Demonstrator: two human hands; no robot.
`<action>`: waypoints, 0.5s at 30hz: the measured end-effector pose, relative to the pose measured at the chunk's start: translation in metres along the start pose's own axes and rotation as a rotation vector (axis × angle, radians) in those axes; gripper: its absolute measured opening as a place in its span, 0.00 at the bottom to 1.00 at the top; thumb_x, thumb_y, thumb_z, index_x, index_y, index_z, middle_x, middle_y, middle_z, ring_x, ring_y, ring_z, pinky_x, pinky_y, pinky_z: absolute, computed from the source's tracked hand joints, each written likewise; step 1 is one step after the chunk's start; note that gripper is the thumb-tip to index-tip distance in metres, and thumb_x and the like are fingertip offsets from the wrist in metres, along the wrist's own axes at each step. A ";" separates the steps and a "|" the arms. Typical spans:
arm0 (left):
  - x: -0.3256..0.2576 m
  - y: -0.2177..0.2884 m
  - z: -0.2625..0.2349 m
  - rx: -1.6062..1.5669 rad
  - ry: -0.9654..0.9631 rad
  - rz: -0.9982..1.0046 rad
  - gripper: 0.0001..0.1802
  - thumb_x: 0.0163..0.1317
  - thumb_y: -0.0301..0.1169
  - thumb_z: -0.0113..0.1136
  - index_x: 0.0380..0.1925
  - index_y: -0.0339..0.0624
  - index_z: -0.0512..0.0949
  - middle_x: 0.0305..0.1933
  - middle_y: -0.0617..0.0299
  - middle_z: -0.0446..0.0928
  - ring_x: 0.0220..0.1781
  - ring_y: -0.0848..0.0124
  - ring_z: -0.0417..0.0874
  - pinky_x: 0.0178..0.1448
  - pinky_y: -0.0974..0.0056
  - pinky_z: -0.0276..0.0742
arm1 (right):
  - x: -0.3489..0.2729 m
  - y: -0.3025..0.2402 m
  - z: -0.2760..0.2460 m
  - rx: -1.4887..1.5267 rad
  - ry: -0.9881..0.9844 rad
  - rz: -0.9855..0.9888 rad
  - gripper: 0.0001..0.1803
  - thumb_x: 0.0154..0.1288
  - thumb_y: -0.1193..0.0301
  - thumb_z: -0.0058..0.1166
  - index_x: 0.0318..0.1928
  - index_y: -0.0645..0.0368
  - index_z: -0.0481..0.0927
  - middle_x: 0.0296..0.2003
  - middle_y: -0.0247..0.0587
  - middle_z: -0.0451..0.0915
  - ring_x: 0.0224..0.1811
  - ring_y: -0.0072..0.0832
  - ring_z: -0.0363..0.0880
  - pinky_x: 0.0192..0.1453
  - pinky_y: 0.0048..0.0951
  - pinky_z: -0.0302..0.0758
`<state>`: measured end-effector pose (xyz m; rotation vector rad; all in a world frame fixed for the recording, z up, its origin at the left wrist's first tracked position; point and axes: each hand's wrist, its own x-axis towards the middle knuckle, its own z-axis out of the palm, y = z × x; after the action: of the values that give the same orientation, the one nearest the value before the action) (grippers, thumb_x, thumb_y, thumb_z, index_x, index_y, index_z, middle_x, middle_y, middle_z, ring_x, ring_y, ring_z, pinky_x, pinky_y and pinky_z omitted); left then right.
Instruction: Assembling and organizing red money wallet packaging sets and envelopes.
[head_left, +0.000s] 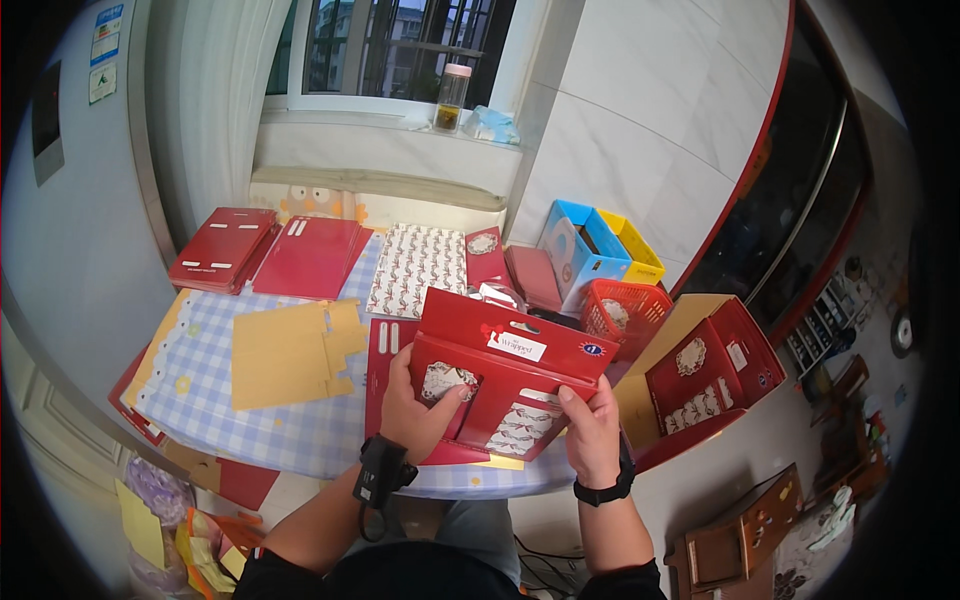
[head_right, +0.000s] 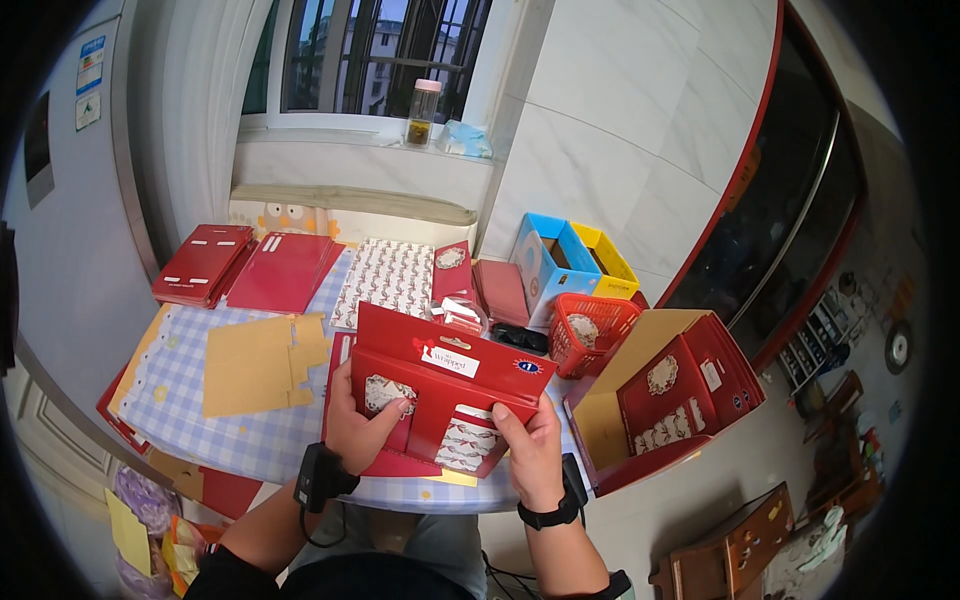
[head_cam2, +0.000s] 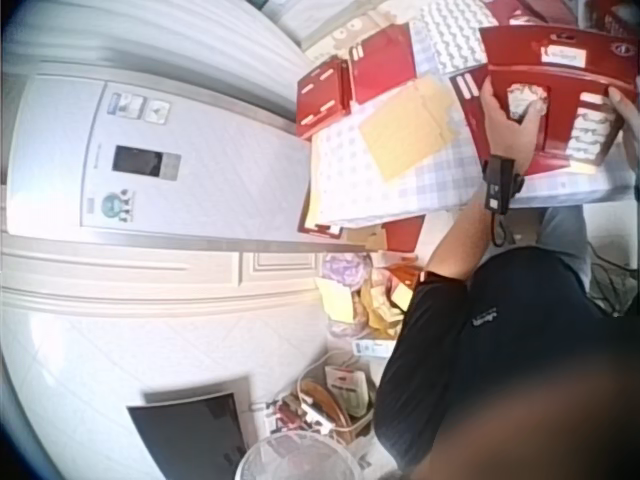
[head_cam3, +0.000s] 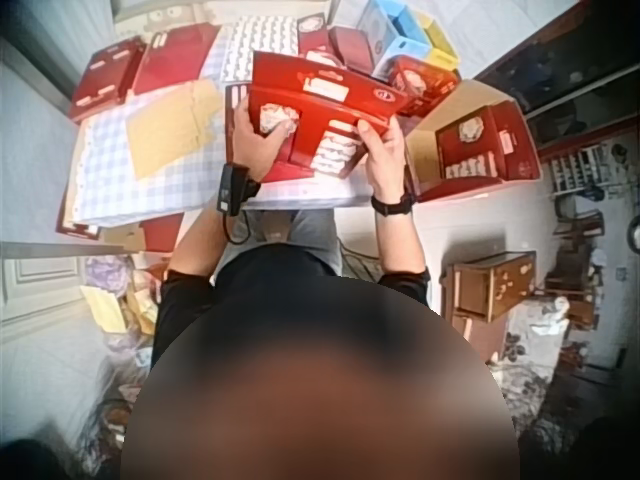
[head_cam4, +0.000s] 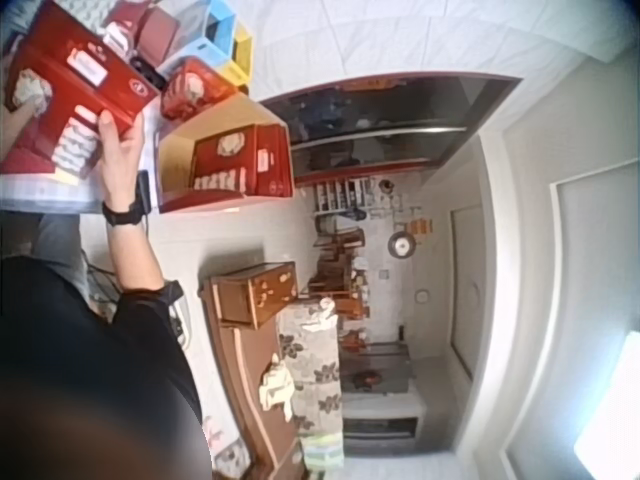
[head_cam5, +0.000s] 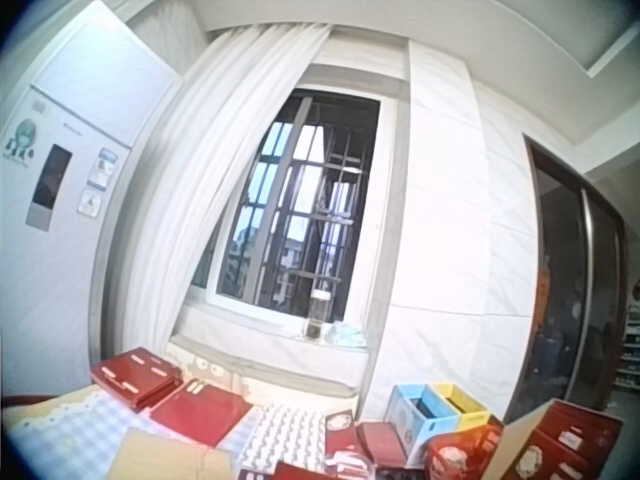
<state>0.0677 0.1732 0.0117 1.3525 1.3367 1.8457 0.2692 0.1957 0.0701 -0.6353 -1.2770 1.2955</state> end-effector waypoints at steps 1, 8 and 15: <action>0.000 0.002 0.001 -0.002 -0.001 -0.001 0.40 0.49 0.27 0.68 0.60 0.34 0.58 0.56 0.48 0.70 0.56 0.64 0.74 0.58 0.61 0.71 | 0.000 0.000 0.000 0.001 0.004 0.001 0.18 0.63 0.72 0.56 0.53 0.62 0.70 0.47 0.38 0.78 0.47 0.21 0.75 0.53 0.24 0.70; -0.004 0.009 -0.007 0.110 -0.071 0.136 0.44 0.51 0.27 0.66 0.65 0.33 0.52 0.61 0.45 0.66 0.60 0.61 0.71 0.61 0.60 0.68 | -0.001 -0.008 0.006 -0.013 0.010 0.002 0.25 0.62 0.73 0.56 0.58 0.62 0.63 0.48 0.41 0.75 0.48 0.24 0.74 0.54 0.27 0.71; -0.011 -0.015 -0.007 -0.115 0.018 0.232 0.38 0.52 0.25 0.60 0.63 0.34 0.55 0.63 0.42 0.59 0.64 0.53 0.63 0.65 0.53 0.62 | -0.005 0.001 0.005 -0.425 0.161 -0.489 0.34 0.61 0.78 0.52 0.65 0.63 0.52 0.59 0.48 0.63 0.57 0.31 0.67 0.60 0.31 0.67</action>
<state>0.0637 0.1673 -0.0071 1.4843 1.1015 2.0564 0.2651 0.1901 0.0688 -0.6516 -1.4706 0.5653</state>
